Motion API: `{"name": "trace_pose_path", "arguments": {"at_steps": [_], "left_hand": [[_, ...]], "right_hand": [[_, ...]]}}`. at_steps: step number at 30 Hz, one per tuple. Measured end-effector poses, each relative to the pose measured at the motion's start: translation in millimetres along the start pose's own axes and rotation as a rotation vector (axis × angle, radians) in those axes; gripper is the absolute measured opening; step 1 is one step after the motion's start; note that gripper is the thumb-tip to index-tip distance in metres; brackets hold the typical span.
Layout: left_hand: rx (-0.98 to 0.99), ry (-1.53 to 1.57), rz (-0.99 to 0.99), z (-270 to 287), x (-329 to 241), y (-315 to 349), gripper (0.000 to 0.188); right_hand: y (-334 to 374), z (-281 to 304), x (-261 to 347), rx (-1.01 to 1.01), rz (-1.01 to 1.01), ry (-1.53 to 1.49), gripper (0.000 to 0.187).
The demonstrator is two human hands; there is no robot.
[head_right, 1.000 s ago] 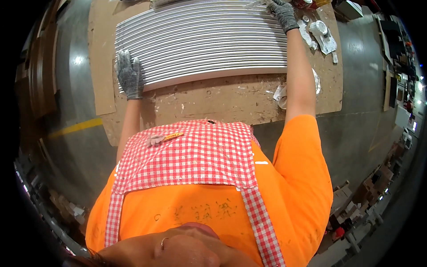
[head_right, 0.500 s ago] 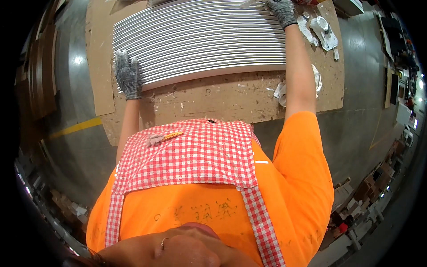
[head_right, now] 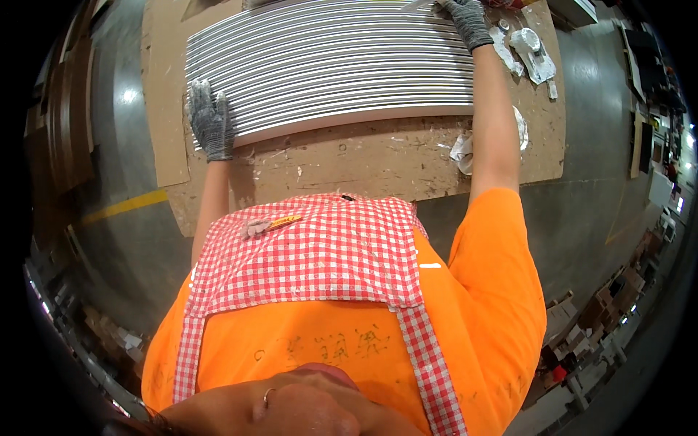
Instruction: The person stacks long, silver-colored metal profiles on a workbench. They pick up individual profiles and place them in a neat pile, occasionally adjusting the alignment of the stack. The person also wipes the surface of the profiles with a cloth during the process.
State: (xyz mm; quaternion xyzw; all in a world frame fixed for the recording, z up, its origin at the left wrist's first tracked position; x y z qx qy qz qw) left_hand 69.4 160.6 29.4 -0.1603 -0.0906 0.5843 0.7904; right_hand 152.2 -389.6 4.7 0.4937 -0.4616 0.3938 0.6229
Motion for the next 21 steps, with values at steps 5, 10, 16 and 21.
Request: {"name": "trace_pose_path", "arguments": {"at_steps": [5,10,16,21], "left_hand": [[-0.018,0.079,0.007,-2.4,1.8,0.8,0.054],[-0.009,0.095,0.022,-6.5,4.5,2.1,0.056],[0.000,0.092,0.022,-3.9,0.9,0.1,0.056],[0.006,0.089,0.035,-3.8,0.9,1.1,0.056]], "right_hand": [[4.6,-3.0,2.9,-0.130,-0.059,0.002,0.013],[5.7,-4.6,7.2,-0.086,0.037,0.135,0.014],[-9.9,13.7,-21.6,-0.022,0.020,0.063,0.021],[-8.5,9.3,-23.3,-0.032,-0.001,0.139,0.023]]}}
Point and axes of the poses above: each hand's wrist, its own y-axis away from the middle knuckle, its own z-axis out of the back of the hand, x = y × z, the point moved 5 cm from there along -y, towards the middle knuckle, and after that the axes turned 9 degrees about -z, right-handed, at the moved point
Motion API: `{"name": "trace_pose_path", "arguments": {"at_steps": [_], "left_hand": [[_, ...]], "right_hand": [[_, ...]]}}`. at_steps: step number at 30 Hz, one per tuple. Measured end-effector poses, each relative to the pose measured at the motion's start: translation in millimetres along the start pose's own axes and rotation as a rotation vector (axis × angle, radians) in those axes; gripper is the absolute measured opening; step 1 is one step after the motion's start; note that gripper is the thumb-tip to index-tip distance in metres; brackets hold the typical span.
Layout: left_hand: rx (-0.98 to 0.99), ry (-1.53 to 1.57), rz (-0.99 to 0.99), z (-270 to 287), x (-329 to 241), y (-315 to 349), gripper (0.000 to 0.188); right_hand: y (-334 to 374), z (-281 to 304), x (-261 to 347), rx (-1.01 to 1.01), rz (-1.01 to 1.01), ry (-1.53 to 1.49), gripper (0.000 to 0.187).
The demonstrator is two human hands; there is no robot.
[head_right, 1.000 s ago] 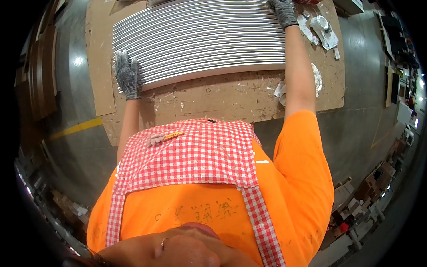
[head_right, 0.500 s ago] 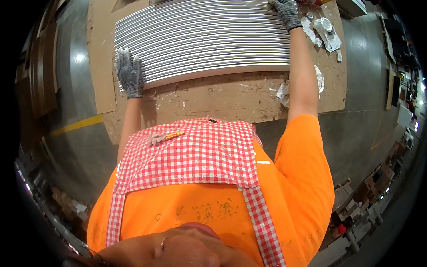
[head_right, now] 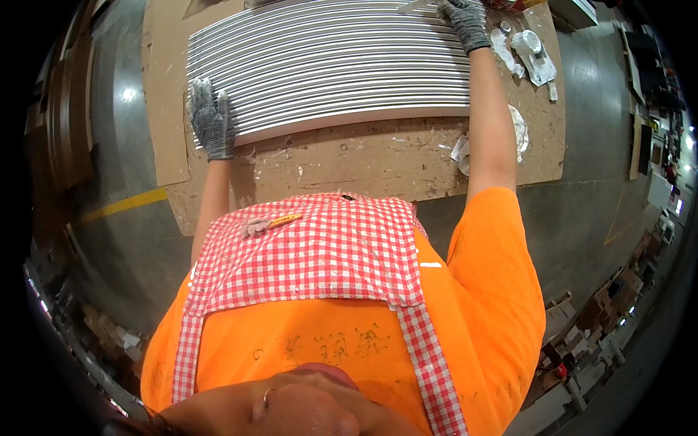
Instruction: The person stacks long, silver-colored metal profiles on a workbench. They pick up individual profiles and place them in a neat pile, occasionally adjusting the alignment of the stack. The person also wipes the surface of the profiles with a cloth during the process.
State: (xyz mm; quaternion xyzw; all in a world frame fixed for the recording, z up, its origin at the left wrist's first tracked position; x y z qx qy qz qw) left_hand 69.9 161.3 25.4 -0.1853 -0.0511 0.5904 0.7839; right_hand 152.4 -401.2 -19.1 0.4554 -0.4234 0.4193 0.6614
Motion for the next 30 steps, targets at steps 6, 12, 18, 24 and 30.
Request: {"name": "trace_pose_path", "arguments": {"at_steps": [6,12,18,24,30], "left_hand": [[-0.033,-0.026,-0.034,6.5,-7.9,-2.4,0.051],[-0.032,-0.031,-0.026,1.5,-4.0,-0.4,0.052],[-0.029,-0.035,-0.005,1.5,-1.7,3.4,0.053],[-0.012,-0.027,-0.007,-1.6,-1.5,-0.1,0.055],[-0.029,-0.013,-0.006,-3.7,0.6,1.5,0.055]], "right_hand": [[-8.4,13.3,-13.1,-0.041,0.013,-0.085,0.020],[-12.4,11.1,-9.4,-0.059,0.042,-0.076,0.022],[18.0,-44.7,50.6,-0.047,0.134,0.287,0.026],[-11.7,-44.7,17.1,-0.049,0.364,0.382,0.031],[-17.3,-45.5,9.0,-0.048,0.355,0.387,0.032]]}}
Point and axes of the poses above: each hand's wrist, its own y-axis away from the middle knuckle, its own z-axis out of the back of the hand, x = y × z, the point moved 5 cm from there along -y, towards the middle knuckle, and after that the axes turned 9 degrees about -z, right-handed, at the moved point
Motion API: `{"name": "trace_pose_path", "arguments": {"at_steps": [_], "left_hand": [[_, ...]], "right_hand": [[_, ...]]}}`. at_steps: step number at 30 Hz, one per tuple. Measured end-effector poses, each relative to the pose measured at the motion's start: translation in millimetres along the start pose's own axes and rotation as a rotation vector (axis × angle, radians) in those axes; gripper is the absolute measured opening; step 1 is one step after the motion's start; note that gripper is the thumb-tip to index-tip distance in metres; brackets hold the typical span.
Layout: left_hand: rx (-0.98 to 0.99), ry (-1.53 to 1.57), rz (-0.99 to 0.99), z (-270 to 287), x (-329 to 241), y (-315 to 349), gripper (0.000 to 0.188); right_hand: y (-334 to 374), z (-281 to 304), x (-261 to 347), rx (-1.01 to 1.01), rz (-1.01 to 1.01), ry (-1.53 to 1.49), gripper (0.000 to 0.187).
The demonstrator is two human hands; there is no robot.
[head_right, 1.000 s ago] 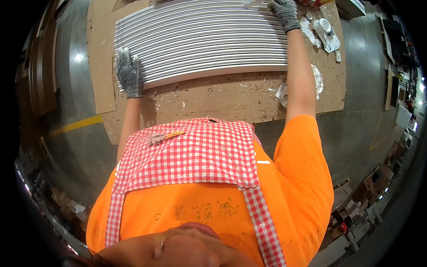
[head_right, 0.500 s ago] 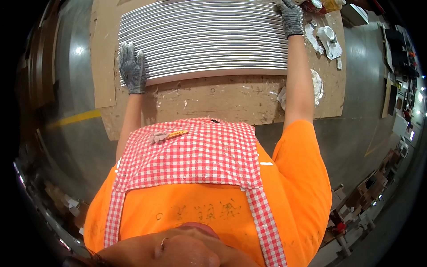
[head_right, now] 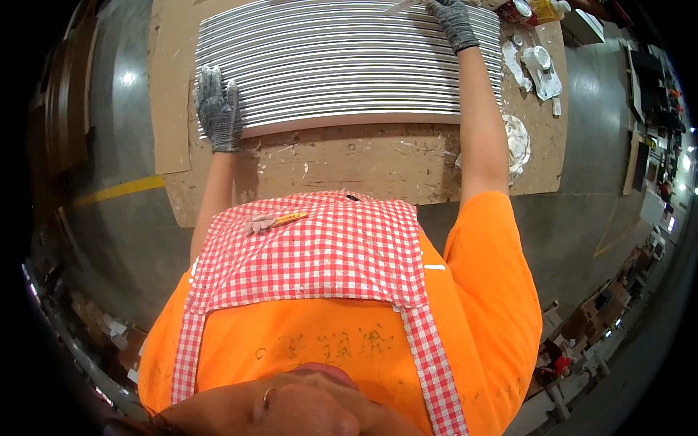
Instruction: The person stacks long, silver-colored metal profiles on a workbench. They pick up individual profiles and place them in a neat pile, occasionally adjusting the alignment of the stack. The person also wipes the surface of the profiles with a cloth during the process.
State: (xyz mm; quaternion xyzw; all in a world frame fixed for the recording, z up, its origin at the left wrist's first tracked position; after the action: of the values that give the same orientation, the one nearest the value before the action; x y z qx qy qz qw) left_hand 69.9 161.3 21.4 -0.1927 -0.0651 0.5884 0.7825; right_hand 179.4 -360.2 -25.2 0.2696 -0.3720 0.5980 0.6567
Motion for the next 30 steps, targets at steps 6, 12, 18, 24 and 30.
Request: {"name": "trace_pose_path", "arguments": {"at_steps": [6,12,18,24,30], "left_hand": [[0.018,0.001,0.000,-0.8,-1.3,-2.0,0.056],[-0.001,0.015,0.002,0.1,-0.7,-0.6,0.056],[-0.016,0.023,-0.005,-1.4,0.1,-0.8,0.056],[0.004,0.018,0.016,2.0,-3.6,-2.0,0.056],[0.009,-0.011,0.021,2.6,-3.7,-0.3,0.055]], "right_hand": [[-6.8,2.0,-17.9,-0.002,0.076,0.043,0.033],[1.2,3.2,-7.2,0.053,-0.252,-0.138,0.034],[2.0,-1.1,-1.1,0.154,-0.273,-0.247,0.032],[-6.0,-1.7,-18.8,0.156,-0.262,-0.260,0.032],[-8.7,-9.5,-29.4,0.094,-0.357,-0.379,0.032]]}}
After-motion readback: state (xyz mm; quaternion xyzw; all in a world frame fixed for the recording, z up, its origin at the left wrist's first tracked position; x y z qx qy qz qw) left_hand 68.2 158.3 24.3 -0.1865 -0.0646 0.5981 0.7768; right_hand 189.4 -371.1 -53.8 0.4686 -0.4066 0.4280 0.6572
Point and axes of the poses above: each hand's wrist, its own y-axis away from the middle knuckle, its own z-axis out of the back of the hand, x = y × z, the point moved 5 cm from there along -y, towards the middle knuckle, and after that the axes turned 9 degrees about -z, right-handed, at the moved point
